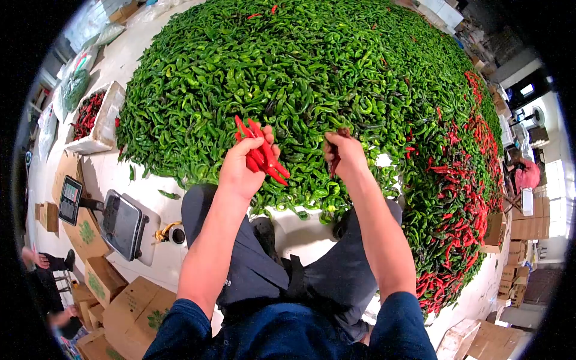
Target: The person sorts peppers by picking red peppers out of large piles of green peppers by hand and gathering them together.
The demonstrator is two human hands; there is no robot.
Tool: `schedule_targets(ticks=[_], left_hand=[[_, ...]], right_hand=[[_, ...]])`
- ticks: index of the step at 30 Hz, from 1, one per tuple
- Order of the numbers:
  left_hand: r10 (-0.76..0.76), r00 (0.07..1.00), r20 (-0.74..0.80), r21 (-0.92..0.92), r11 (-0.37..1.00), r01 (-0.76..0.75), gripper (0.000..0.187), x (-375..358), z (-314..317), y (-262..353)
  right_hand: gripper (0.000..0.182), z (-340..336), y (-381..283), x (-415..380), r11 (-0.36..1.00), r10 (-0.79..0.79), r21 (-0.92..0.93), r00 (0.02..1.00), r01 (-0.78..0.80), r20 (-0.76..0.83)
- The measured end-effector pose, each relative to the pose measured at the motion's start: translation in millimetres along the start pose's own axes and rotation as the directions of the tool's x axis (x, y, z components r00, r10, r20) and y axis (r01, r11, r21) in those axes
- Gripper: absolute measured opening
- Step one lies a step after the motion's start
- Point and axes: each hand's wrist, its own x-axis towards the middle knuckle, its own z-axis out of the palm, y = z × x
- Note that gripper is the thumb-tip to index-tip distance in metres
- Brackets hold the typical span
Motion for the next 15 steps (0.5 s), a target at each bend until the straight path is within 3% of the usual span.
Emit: schedule_targets(ticks=[3,7,15], left_hand=[[0.003,0.990,0.144,-0.010,1.000,-0.002,0.042,-7.3,5.0,2.2],[0.014,0.977,0.214,0.024,1.000,-0.020,0.046,-12.2,12.8,0.5],[-0.069,0.970,0.233,0.081,0.995,0.052,0.036,-6.8,10.6,-21.4]], right_hand=[[0.014,7.8,-9.6,-24.4,0.995,-0.100,0.041,0.987,0.095,0.125],[0.019,-8.1,-28.3,-57.4,0.962,-0.190,0.254,0.920,0.104,0.343],[0.019,-22.6,-19.1,-101.3,0.945,-0.145,0.326,0.913,0.013,0.383]])
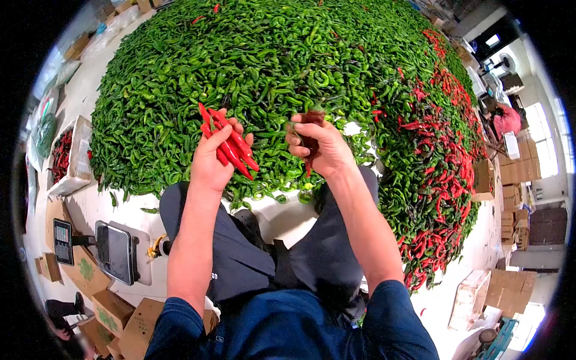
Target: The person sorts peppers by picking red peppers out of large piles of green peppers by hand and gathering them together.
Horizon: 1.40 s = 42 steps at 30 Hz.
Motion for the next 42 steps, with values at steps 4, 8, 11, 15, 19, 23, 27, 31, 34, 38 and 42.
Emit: schedule_targets(ticks=[4,8,11,15,19,23,27,31,34,38,42], left_hand=[[-0.014,1.000,-0.021,-0.013,1.000,0.014,0.038,-1.3,-1.6,-5.4],[-0.001,1.000,-0.003,-0.002,1.000,0.001,0.047,-5.3,-4.8,-5.3],[-0.021,1.000,0.014,0.070,0.997,0.020,0.050,-12.8,-1.0,-2.2],[-0.049,0.986,0.160,0.085,0.996,0.036,0.056,-17.0,-1.7,-4.3],[-0.081,0.982,0.171,0.100,0.993,0.065,0.058,-20.6,3.9,-10.4],[-0.093,0.982,0.164,0.104,0.992,0.077,0.055,-16.0,1.5,-16.1],[-0.108,0.979,0.175,0.042,0.994,0.102,0.054,-13.8,1.8,-21.4],[-0.113,0.976,0.185,0.092,0.991,0.098,0.055,-15.0,4.3,-26.8],[-0.115,0.981,0.159,0.110,0.989,0.098,0.057,-15.9,7.3,-26.8],[-0.080,0.987,0.141,0.125,0.990,0.063,0.057,-17.7,11.6,-25.4],[-0.027,0.991,0.129,0.142,0.990,0.009,0.056,-18.7,12.4,-19.9]], right_hand=[[0.017,2.4,-1.2,-12.0,1.000,-0.001,-0.023,1.000,0.001,-0.025],[0.021,-20.8,-19.8,-62.2,0.966,-0.144,-0.235,0.977,0.105,-0.155],[0.017,-56.6,-31.1,-128.6,0.900,-0.323,-0.416,0.840,0.130,-0.436],[0.009,-148.1,-7.9,-242.1,0.817,-0.414,-0.575,0.658,-0.035,-0.629],[0.007,-223.3,70.5,-368.8,0.791,-0.390,-0.528,0.411,-0.308,-0.824],[0.001,-303.8,195.8,-526.9,0.668,-0.269,-0.353,0.229,-0.655,-0.935],[0.007,-249.8,241.9,-606.6,0.656,-0.140,-0.122,0.039,-0.745,-0.989],[0.010,-225.7,262.2,-632.8,0.445,-0.085,-0.009,-0.033,-0.896,-0.996],[0.026,-190.9,241.6,-601.6,0.026,-0.131,-0.151,0.147,-0.988,-0.980],[0.026,-289.3,195.0,-593.5,0.008,-0.177,-0.169,0.165,-0.986,-0.970],[0.016,-282.6,82.0,-461.4,0.329,-0.380,-0.559,0.435,-0.761,-0.816]])
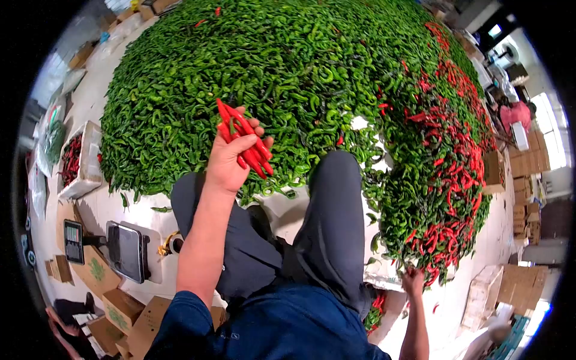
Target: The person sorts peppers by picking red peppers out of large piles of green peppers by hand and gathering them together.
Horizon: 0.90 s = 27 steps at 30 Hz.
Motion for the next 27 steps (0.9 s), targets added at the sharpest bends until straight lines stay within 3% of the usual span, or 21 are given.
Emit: schedule_targets(ticks=[1,3,5,7,9,10,11,13,16,18,19,21,22,24,26,27], left_hand=[[0.010,1.000,-0.017,0.014,1.000,-0.010,0.056,-1.3,-1.0,3.1],[0.044,0.997,-0.063,0.046,0.998,-0.041,0.054,-4.4,-4.3,10.4],[0.063,0.995,-0.077,0.022,0.998,-0.062,0.054,-7.8,-7.9,21.3],[0.098,0.985,-0.145,0.029,0.995,-0.095,0.051,-12.4,-13.2,33.4],[0.153,0.964,-0.218,-0.007,0.987,-0.158,0.050,-21.9,-23.2,52.2],[0.171,0.956,-0.238,-0.002,0.984,-0.176,0.049,-25.3,-26.2,58.1],[0.185,0.950,-0.251,-0.036,0.979,-0.200,0.048,-29.0,-29.0,64.4],[0.197,0.941,-0.275,-0.085,0.970,-0.228,0.048,-40.2,-33.6,76.0],[0.178,0.921,-0.346,-0.119,0.966,-0.231,0.048,-61.1,-31.2,92.0],[0.174,0.907,-0.384,-0.121,0.964,-0.236,0.048,-72.6,-31.5,99.8],[0.173,0.896,-0.409,-0.134,0.960,-0.246,0.047,-79.2,-29.9,104.8],[0.192,0.876,-0.442,-0.162,0.944,-0.288,0.046,-92.3,-23.9,120.8],[0.240,0.859,-0.453,-0.162,0.925,-0.344,0.046,-97.0,-22.7,126.6],[0.324,0.817,-0.477,-0.157,0.883,-0.442,0.043,-108.7,-22.1,141.4],[0.430,0.759,-0.489,-0.107,0.834,-0.541,0.037,-116.7,-28.9,150.6],[0.476,0.737,-0.480,-0.072,0.816,-0.574,0.038,-122.0,-26.7,157.6]], right_hand=[[0.013,-0.8,-28.6,28.7,0.977,-0.106,0.180,0.993,0.113,-0.048],[0.010,-15.9,-168.4,28.2,0.901,-0.167,0.418,0.981,0.111,0.100],[0.011,-15.7,-294.1,11.7,0.791,-0.326,0.575,0.939,0.209,0.108],[0.016,-7.8,-385.9,3.3,0.640,-0.664,0.654,0.718,0.404,0.207],[0.018,52.8,-498.2,-43.6,0.612,-0.648,0.721,0.730,0.326,0.220],[0.022,74.1,-513.8,-31.3,0.697,-0.650,0.641,0.662,0.322,0.374],[0.026,107.7,-524.4,-14.2,0.767,-0.626,0.546,0.580,0.338,0.520],[0.023,185.5,-524.7,1.9,0.876,-0.475,0.298,0.580,0.378,0.662],[0.032,280.4,-441.4,41.0,0.970,-0.233,0.240,0.382,0.029,0.894],[0.032,333.7,-400.0,51.9,0.939,0.198,-0.313,0.522,0.141,0.829],[0.031,355.2,-378.7,67.6,0.917,0.279,-0.372,0.432,0.145,0.858],[0.025,361.8,-419.0,28.3,0.920,0.217,-0.320,0.385,0.227,0.897],[0.018,372.7,-456.4,12.6,0.917,0.081,-0.135,0.158,0.376,0.984],[0.026,379.3,-570.5,-70.2,0.882,-0.121,0.141,-0.074,0.450,0.990],[0.038,382.2,-686.3,-164.0,0.849,-0.327,0.390,-0.225,0.358,0.918],[0.045,387.2,-732.4,-204.1,0.842,-0.447,0.498,-0.249,0.207,0.860]])
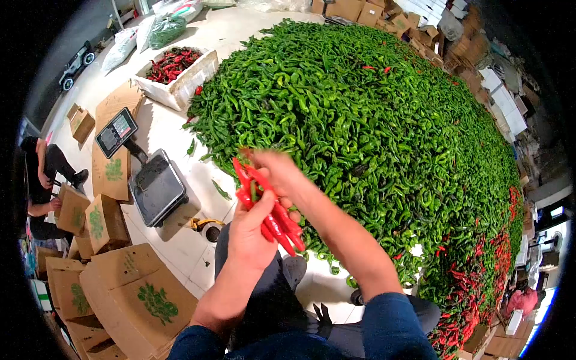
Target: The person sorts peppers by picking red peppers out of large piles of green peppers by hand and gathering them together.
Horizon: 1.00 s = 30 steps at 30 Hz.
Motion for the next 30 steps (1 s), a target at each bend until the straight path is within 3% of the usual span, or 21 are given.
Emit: schedule_targets(ticks=[2,4,6,8,10,13,16,17,20,21,22,26,30], left_hand=[[0.066,0.996,-0.061,0.008,0.998,-0.066,0.039,4.4,-5.4,9.2],[0.092,0.990,-0.108,0.006,0.996,-0.092,0.039,12.3,-10.5,13.6],[0.074,0.985,-0.158,-0.022,0.997,-0.079,0.039,21.0,-17.0,13.7],[0.076,0.984,-0.162,0.015,0.997,-0.075,0.044,27.4,-19.3,10.8],[0.086,0.987,-0.139,0.060,0.995,-0.078,0.046,30.1,-21.6,5.1],[0.083,0.985,-0.149,0.091,0.993,-0.070,0.043,30.3,-16.9,-15.8],[-0.044,0.978,-0.205,0.098,0.993,0.065,0.028,21.8,1.5,-40.9],[-0.062,0.988,-0.140,0.141,0.987,0.082,0.021,21.6,-3.4,-54.4],[-0.187,0.980,-0.072,0.026,0.982,0.189,0.029,17.6,-5.6,-76.3],[-0.229,0.974,-0.006,-0.035,0.973,0.228,0.043,12.0,-1.8,-79.8],[-0.218,0.974,0.062,-0.099,0.970,0.224,0.045,8.5,3.8,-80.5],[-0.278,0.958,0.069,-0.142,0.948,0.285,0.037,-5.5,20.6,-105.4],[-0.369,0.907,0.204,-0.205,0.890,0.408,0.043,-17.0,19.5,-140.0]], right_hand=[[0.041,32.2,-60.1,45.9,0.908,-0.245,0.324,0.964,0.265,-0.101],[0.029,42.8,-87.3,41.3,0.951,-0.259,0.137,0.957,0.277,-0.133],[0.035,33.8,-80.6,11.4,0.957,-0.255,-0.159,0.965,0.243,-0.060],[0.036,10.6,-54.9,-25.8,0.963,-0.168,-0.235,0.976,0.133,-0.137],[0.041,-7.5,-29.0,-75.1,0.947,-0.182,-0.308,0.948,0.097,-0.262],[0.056,-1.0,1.5,-143.9,0.781,-0.463,-0.576,0.842,0.242,-0.275],[0.066,30.6,10.2,-186.1,0.592,-0.594,-0.770,0.775,0.238,-0.217],[0.067,30.1,17.5,-188.4,0.447,-0.670,-0.871,0.722,0.205,-0.174],[0.058,23.7,25.8,-209.8,0.484,-0.656,-0.864,0.710,0.135,-0.257],[0.054,27.0,23.2,-220.0,0.601,-0.616,-0.784,0.715,0.155,-0.331],[0.049,17.8,31.9,-223.5,0.513,-0.705,-0.840,0.646,0.179,-0.293],[0.036,5.2,42.5,-249.0,0.799,-0.574,-0.548,0.583,0.247,-0.575],[0.034,-7.9,48.2,-277.2,0.884,-0.466,-0.347,0.509,0.314,-0.724]])
